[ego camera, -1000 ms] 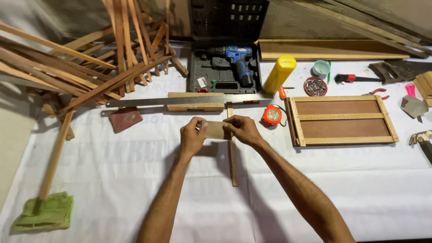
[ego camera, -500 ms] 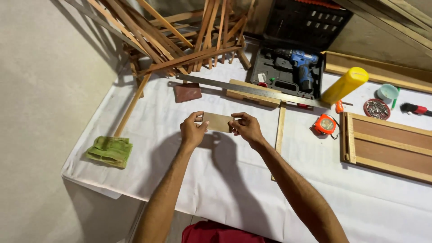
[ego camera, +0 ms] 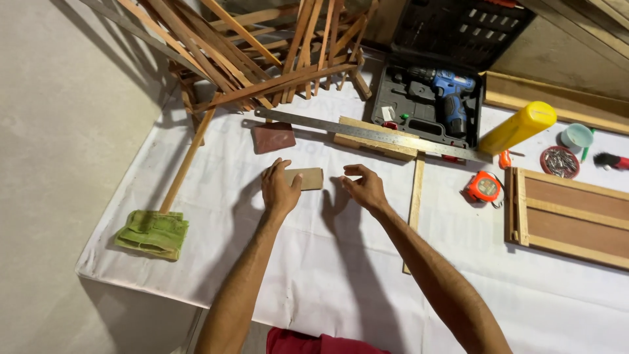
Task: Assembling and measuring wooden frame components using various tools.
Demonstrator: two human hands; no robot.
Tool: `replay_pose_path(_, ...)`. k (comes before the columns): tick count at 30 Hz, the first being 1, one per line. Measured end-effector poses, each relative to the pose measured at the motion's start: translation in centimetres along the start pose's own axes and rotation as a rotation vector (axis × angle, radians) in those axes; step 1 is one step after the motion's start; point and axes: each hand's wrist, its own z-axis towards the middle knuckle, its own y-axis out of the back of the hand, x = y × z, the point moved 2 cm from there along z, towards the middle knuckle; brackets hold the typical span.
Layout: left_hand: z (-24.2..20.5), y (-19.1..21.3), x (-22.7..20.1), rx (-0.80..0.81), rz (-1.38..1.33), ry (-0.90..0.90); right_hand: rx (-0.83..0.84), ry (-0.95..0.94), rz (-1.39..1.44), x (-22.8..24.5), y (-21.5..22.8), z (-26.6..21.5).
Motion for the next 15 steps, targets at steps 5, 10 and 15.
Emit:
replay_pose_path(5, 0.3, -3.8, -3.8, 0.068, -0.108, -0.07, -0.115, -0.009, -0.119, -2.9, 4.8, -1.5)
replay_pose_path(10, -0.9, -6.9, -10.4, 0.212, -0.173, -0.078, -0.28, 0.012, -0.341, -6.7, 9.7, -4.5)
replay_pose_path(15, -3.0, -11.5, -15.0, 0.41, -0.172, -0.119, -0.305, -0.101, -0.475, -9.0, 12.4, -8.2)
